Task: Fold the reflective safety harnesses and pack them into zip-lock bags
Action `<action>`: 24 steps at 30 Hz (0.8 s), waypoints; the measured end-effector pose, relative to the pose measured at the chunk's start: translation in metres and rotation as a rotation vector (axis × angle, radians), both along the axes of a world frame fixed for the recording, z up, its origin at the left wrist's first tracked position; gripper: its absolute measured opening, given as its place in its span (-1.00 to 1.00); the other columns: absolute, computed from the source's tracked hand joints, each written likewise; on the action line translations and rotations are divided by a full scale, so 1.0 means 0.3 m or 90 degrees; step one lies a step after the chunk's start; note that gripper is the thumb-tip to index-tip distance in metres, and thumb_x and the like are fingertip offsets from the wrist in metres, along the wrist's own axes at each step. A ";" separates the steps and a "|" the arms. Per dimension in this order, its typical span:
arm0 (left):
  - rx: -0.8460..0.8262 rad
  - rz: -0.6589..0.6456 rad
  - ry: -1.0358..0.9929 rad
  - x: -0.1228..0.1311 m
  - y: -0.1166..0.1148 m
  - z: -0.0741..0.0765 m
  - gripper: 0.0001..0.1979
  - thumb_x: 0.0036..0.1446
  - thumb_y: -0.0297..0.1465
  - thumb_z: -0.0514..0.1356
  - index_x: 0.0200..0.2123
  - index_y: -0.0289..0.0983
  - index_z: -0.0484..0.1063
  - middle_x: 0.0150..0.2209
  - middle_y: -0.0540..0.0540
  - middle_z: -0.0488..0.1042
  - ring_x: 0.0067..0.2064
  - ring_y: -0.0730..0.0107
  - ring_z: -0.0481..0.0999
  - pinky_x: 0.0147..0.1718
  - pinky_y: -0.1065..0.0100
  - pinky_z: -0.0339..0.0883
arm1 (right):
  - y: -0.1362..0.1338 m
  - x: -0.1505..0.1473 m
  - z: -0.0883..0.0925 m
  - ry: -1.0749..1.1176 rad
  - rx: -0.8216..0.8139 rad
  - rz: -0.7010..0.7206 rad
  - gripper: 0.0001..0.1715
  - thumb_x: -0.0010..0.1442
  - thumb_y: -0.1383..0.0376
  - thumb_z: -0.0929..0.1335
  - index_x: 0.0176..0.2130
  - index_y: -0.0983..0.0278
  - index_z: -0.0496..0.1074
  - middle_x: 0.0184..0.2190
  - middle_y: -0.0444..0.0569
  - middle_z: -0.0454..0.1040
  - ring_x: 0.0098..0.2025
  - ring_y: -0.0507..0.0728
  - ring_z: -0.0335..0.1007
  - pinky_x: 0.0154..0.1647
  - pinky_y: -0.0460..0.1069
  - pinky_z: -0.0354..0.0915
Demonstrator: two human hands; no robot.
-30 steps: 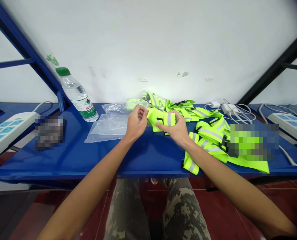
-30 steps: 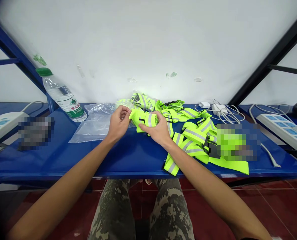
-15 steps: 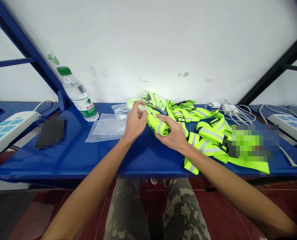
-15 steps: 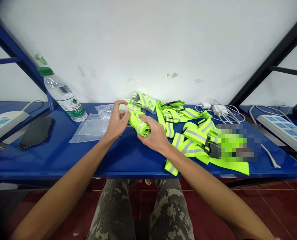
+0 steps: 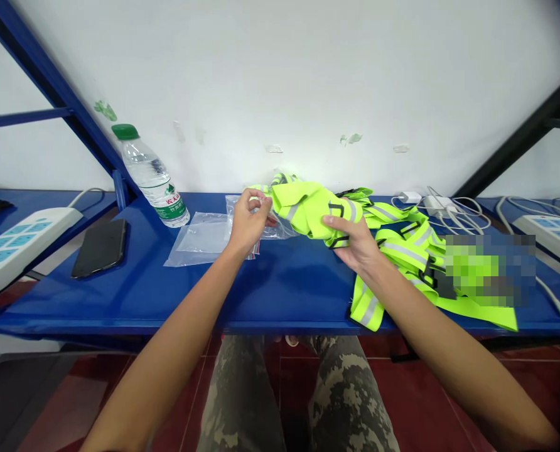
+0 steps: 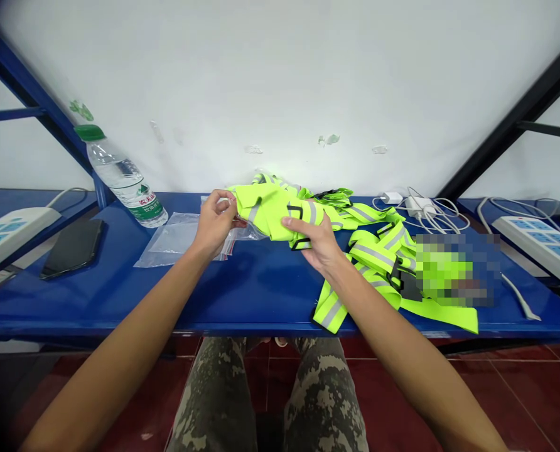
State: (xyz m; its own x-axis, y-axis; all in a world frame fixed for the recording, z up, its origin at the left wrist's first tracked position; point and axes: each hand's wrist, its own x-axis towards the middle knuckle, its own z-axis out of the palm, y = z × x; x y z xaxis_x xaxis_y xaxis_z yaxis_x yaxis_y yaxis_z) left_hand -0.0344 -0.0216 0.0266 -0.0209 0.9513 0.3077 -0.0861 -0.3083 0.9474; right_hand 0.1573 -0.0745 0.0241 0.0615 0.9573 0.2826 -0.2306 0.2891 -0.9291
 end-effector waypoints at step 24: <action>-0.205 -0.024 -0.074 0.050 -0.017 0.023 -0.81 -0.11 -0.51 0.28 -0.38 -0.27 0.35 -0.59 0.07 0.40 -0.58 0.52 0.39 -0.55 0.46 0.32 | 0.010 0.017 -0.077 -0.159 0.032 -0.197 -0.47 -0.25 0.20 0.59 -0.32 0.24 0.34 -0.42 -0.17 0.43 -0.42 0.06 0.34 -0.40 -0.03 0.33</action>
State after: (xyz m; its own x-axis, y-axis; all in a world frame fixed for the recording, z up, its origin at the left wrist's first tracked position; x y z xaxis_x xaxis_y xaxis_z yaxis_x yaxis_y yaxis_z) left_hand -0.0193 -0.0267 0.0335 -0.0014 0.9999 -0.0109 -0.2047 0.0104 0.9788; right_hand 0.1623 -0.0714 0.0011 0.2682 0.8886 0.3722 0.1066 0.3566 -0.9282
